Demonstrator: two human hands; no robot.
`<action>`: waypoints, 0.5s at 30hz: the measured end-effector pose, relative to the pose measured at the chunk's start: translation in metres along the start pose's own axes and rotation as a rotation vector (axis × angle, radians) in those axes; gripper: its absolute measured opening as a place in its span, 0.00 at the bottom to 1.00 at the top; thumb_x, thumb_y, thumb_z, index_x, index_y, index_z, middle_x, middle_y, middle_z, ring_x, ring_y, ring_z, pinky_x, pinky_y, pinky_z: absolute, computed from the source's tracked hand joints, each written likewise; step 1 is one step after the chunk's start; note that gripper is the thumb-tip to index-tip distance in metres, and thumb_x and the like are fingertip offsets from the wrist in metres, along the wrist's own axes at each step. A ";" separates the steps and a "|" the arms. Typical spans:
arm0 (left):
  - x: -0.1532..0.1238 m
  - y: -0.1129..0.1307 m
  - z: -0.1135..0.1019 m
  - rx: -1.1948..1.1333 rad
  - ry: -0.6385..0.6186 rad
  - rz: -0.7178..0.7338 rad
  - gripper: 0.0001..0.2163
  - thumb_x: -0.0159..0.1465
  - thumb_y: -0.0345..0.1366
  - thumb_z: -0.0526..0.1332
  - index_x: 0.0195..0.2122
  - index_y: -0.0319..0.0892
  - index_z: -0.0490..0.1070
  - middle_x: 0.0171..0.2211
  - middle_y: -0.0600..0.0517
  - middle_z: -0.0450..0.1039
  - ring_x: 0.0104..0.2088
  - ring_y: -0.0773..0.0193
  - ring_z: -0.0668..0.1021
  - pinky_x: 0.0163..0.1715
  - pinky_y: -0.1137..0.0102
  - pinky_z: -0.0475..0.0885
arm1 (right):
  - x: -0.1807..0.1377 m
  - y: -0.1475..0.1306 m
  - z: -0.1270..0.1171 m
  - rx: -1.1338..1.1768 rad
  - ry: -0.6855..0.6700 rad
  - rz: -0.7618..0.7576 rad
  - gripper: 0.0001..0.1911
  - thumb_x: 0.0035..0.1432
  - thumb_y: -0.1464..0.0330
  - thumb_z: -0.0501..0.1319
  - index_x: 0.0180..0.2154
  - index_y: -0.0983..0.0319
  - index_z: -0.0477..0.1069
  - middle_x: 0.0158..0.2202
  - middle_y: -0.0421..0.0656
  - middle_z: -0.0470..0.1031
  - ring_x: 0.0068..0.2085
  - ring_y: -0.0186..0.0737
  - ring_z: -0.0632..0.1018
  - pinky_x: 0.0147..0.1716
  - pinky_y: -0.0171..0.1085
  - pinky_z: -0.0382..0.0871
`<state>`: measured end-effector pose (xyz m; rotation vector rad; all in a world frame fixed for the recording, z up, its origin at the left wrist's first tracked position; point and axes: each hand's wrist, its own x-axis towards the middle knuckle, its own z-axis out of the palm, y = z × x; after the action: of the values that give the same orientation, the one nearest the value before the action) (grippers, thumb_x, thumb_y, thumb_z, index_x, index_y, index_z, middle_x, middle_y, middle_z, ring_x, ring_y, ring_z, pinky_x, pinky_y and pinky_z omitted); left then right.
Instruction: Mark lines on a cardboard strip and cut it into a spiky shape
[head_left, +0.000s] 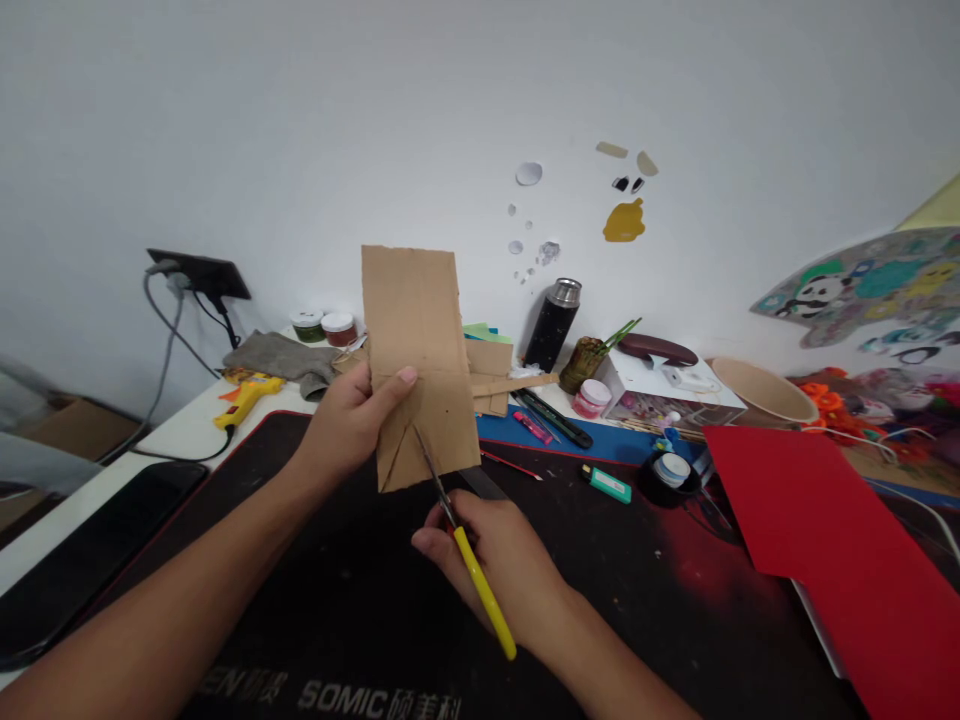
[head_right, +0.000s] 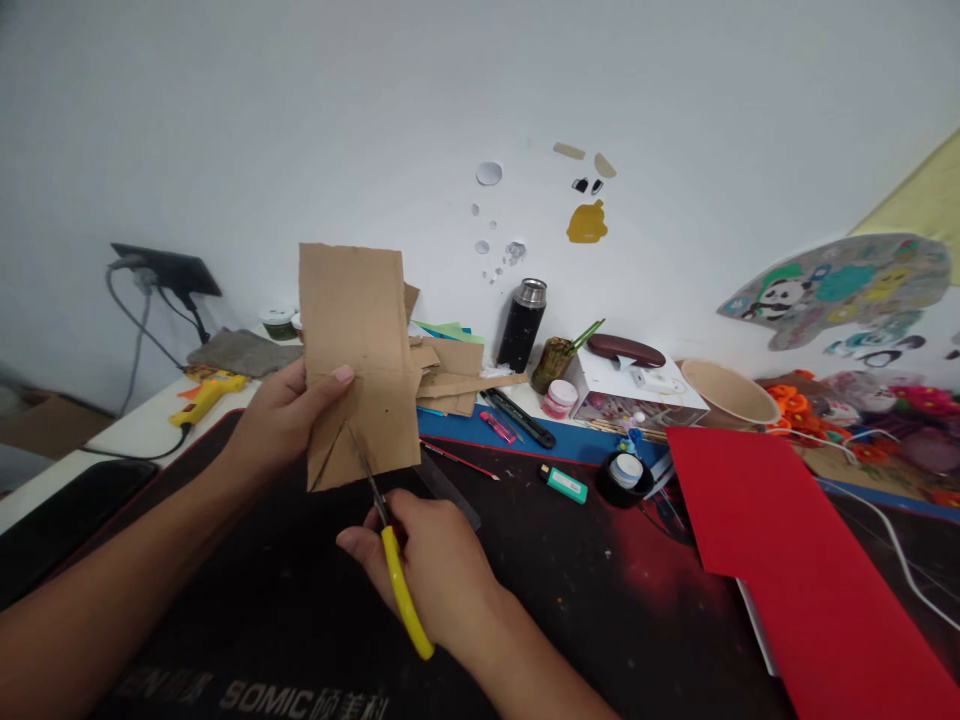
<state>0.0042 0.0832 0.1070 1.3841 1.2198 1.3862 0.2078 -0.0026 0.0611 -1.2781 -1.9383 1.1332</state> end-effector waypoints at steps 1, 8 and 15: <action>0.000 -0.001 0.000 0.011 0.009 0.002 0.25 0.63 0.61 0.74 0.46 0.43 0.83 0.42 0.44 0.87 0.45 0.43 0.88 0.41 0.58 0.85 | 0.000 0.001 0.000 0.001 0.009 -0.007 0.13 0.69 0.57 0.70 0.37 0.60 0.79 0.31 0.42 0.80 0.31 0.39 0.78 0.31 0.34 0.65; 0.002 -0.008 -0.001 0.031 0.043 -0.003 0.25 0.62 0.62 0.73 0.42 0.43 0.82 0.40 0.44 0.87 0.40 0.47 0.86 0.35 0.61 0.82 | 0.003 0.007 0.003 0.000 0.055 -0.012 0.15 0.68 0.57 0.70 0.34 0.60 0.76 0.29 0.41 0.78 0.29 0.38 0.76 0.30 0.33 0.64; 0.002 -0.010 0.002 -0.053 0.073 -0.016 0.26 0.60 0.63 0.75 0.40 0.42 0.82 0.38 0.46 0.86 0.38 0.50 0.85 0.35 0.62 0.81 | 0.003 0.006 0.005 -0.013 0.076 -0.020 0.15 0.70 0.58 0.65 0.32 0.59 0.72 0.29 0.41 0.76 0.30 0.38 0.75 0.31 0.33 0.63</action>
<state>0.0055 0.0875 0.0973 1.2946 1.2297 1.4588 0.2053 -0.0006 0.0538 -1.2870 -1.9016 1.0480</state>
